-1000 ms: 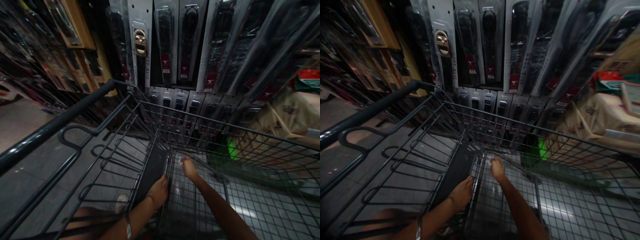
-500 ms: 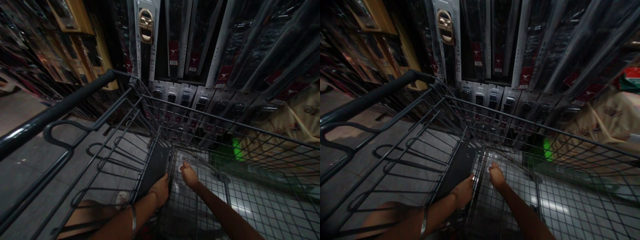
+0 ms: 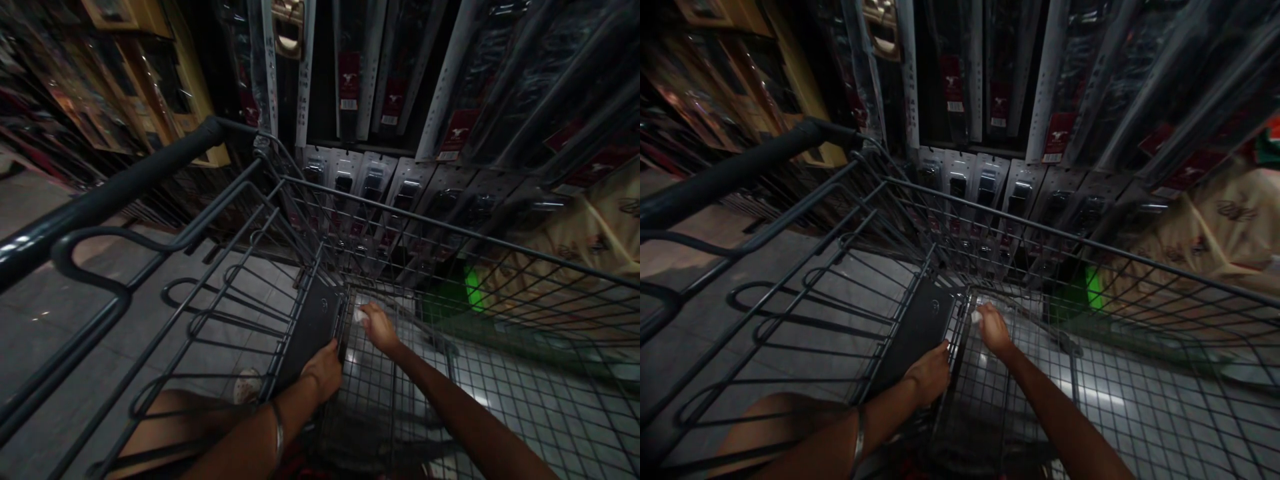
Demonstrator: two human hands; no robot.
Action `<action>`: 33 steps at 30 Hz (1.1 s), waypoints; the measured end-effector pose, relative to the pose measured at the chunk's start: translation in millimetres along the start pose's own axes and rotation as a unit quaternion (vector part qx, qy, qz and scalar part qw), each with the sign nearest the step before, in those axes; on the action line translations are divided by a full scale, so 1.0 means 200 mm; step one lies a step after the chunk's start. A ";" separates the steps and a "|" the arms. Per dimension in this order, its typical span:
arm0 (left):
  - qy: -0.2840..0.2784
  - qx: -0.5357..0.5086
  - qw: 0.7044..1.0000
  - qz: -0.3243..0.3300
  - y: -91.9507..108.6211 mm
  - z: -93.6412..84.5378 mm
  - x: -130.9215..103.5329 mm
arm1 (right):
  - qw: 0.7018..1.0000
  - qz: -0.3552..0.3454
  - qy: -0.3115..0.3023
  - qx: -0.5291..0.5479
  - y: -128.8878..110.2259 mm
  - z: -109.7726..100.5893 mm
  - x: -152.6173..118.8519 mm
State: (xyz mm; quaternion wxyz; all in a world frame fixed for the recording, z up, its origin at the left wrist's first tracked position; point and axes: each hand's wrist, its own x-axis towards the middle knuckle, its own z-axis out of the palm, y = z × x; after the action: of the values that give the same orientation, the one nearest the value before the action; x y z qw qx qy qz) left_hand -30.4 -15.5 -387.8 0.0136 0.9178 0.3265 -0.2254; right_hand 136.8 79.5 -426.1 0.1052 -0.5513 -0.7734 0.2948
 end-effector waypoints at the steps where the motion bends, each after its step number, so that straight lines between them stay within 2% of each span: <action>1: -0.002 -0.004 1.000 -0.002 0.00 0.00 0.00 | 1.000 0.017 0.013 -0.006 -0.01 0.00 0.03; 5: -0.009 -0.018 1.000 -0.008 0.00 0.00 0.01 | 0.997 0.055 0.010 -0.044 -0.04 0.05 0.10; 11: -0.044 -0.018 0.999 0.009 -0.01 -0.05 0.02 | 0.993 0.005 -0.071 -0.091 -0.07 0.10 0.03; 15: -0.078 0.000 0.997 0.029 -0.02 -0.09 0.01 | 0.993 0.005 -0.097 -0.068 -0.05 0.10 -0.02; 17: -0.077 -0.002 0.997 0.027 -0.02 -0.10 0.02 | 0.994 0.003 -0.094 -0.051 -0.04 0.10 -0.03; 21: -0.075 -0.007 0.997 0.021 -0.01 -0.10 0.02 | 0.991 -0.013 -0.130 0.024 0.00 0.09 0.00; 23: -0.081 -0.008 0.997 0.015 -0.01 -0.11 0.03 | 0.994 -0.003 -0.096 0.047 0.02 0.06 0.03; 26: -0.080 -0.021 0.996 0.014 -0.01 -0.12 0.03 | 0.998 0.040 0.032 0.040 0.04 0.03 0.11; 28: -0.083 -0.027 0.996 0.021 -0.02 -0.12 0.04 | 0.994 0.066 0.085 0.031 0.03 0.02 0.17; 30: -0.094 -0.030 0.995 0.027 -0.02 -0.11 0.04 | 0.992 0.085 0.093 0.023 0.01 0.04 0.21; 33: -0.089 -0.045 0.995 0.022 -0.02 -0.10 0.05 | 0.992 0.108 0.061 0.005 -0.04 0.09 0.25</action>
State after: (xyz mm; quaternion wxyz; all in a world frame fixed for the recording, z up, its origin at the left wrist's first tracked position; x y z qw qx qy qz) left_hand -18.1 -2.9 -372.5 0.0889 0.8994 0.3138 -0.2912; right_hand 102.7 117.3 -444.6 0.1224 -0.6481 -0.7000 0.2739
